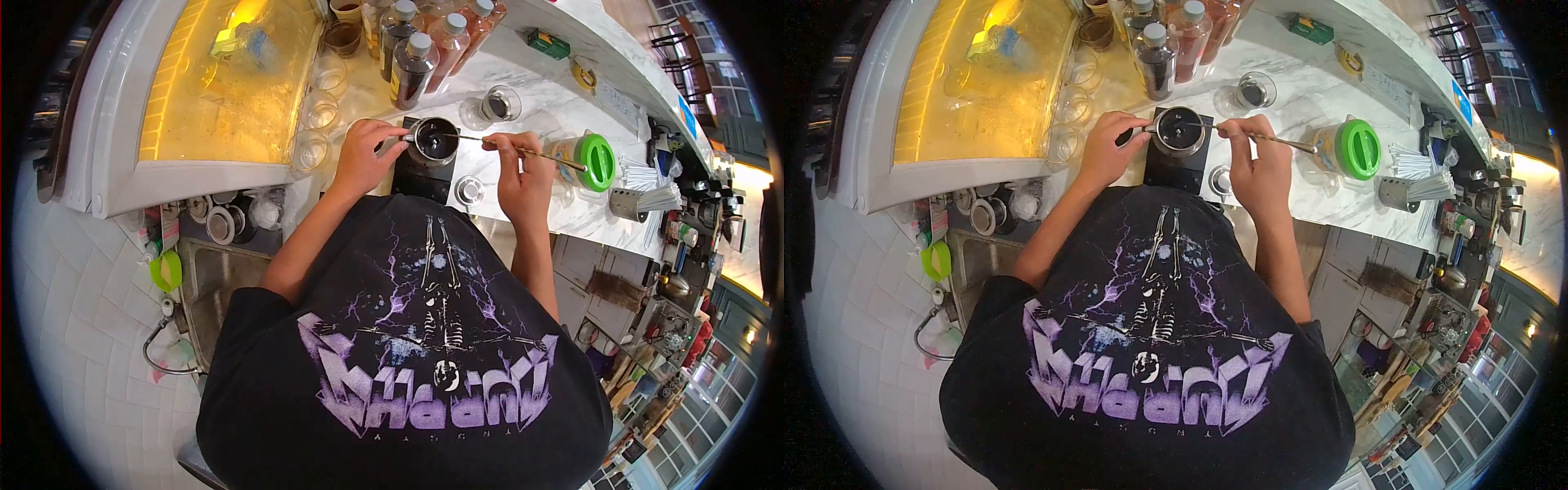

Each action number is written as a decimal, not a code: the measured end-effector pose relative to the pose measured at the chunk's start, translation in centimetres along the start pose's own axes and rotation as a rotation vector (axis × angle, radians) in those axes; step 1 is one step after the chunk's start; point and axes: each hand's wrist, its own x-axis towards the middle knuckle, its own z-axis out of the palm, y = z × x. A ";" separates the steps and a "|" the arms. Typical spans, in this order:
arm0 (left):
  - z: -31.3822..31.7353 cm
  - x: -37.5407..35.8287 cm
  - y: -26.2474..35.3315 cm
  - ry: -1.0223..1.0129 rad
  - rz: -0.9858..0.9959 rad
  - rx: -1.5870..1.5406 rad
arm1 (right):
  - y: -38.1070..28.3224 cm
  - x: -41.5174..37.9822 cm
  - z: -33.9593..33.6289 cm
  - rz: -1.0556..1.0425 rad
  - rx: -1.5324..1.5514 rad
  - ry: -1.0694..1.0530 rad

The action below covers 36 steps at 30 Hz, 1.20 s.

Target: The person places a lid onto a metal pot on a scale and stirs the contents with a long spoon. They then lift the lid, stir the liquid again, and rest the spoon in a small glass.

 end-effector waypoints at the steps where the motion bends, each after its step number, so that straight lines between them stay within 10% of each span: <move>1: 0.0 0.0 0.0 0.003 -0.001 0.001 | 0.0 0.1 0.2 0.009 -0.021 -0.002; 36: 0.0 0.1 -0.3 0.023 0.024 0.001 | -0.4 -0.1 0.9 -0.010 -0.077 -0.012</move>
